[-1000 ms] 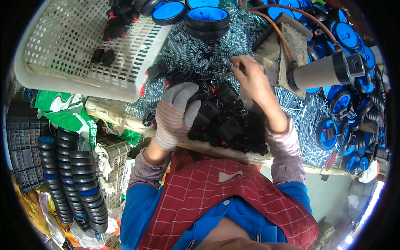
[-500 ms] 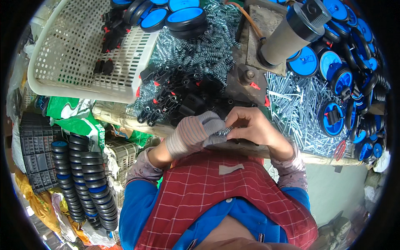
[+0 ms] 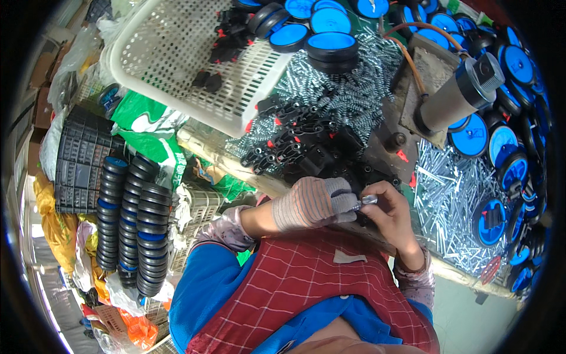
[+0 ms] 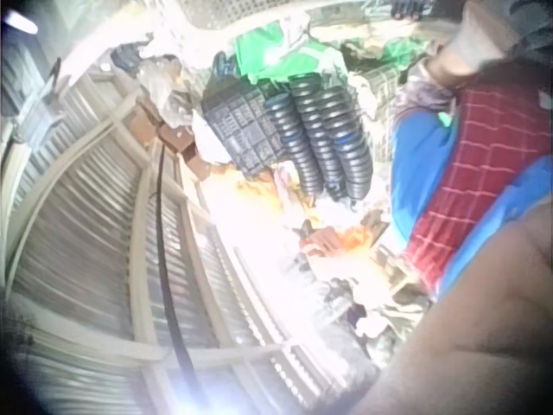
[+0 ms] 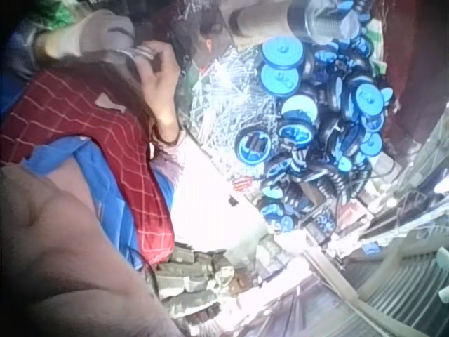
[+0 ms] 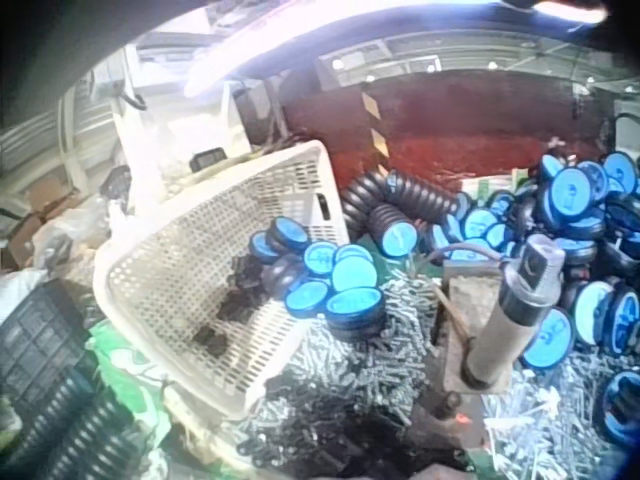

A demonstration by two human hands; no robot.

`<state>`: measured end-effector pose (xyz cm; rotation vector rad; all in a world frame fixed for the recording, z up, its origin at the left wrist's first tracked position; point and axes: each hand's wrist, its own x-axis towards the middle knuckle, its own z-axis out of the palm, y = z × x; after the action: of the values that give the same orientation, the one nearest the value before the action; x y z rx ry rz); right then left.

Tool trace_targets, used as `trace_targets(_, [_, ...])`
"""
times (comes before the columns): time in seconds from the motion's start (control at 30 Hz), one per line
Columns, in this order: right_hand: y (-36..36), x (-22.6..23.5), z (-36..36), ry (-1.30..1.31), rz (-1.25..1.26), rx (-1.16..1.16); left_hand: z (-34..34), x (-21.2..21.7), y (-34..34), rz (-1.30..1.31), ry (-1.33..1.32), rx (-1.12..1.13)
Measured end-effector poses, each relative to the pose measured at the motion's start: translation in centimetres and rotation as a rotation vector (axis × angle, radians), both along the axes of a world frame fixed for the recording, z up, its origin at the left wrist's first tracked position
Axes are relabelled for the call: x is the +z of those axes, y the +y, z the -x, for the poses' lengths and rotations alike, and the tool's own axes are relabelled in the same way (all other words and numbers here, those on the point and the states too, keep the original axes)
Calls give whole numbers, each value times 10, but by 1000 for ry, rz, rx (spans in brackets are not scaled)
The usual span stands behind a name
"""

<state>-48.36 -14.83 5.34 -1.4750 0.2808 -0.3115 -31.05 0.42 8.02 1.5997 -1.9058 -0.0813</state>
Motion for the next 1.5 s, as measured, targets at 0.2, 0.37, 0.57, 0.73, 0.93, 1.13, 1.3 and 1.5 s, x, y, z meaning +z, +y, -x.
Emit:
trace_targets(0.2, [-4, -15, 8, -8, -128, 159, 2, 1, -5, -151, 104, -41])
trace_targets(0.37, [1, -6, 14, -75, 89, 4, 0, 11, -13, -74, -248, -69])
trace_targets(0.57, [13, -14, 4, -159, -308, -52, 11, 26, -28, 1, -335, 66])
trace_targets(0.73, [-6, -3, 2, -227, -420, -160, -52, 63, -62, -102, -338, 185])
trace_targets(0.93, [-14, -9, -19, -99, -849, -294, -231, 30, -125, 561, 1, 813])
trace_targets(1.13, [-49, -39, 15, -14, -438, -338, -410, 10, -114, -291, 48, 1673])
trace_targets(1.3, [-49, -49, 16, 134, -447, -421, -474, -18, -100, -515, -254, 1490])
trace_targets(1.5, [-44, -39, 17, 254, -445, -513, -528, 0, -110, -663, -600, 1099])
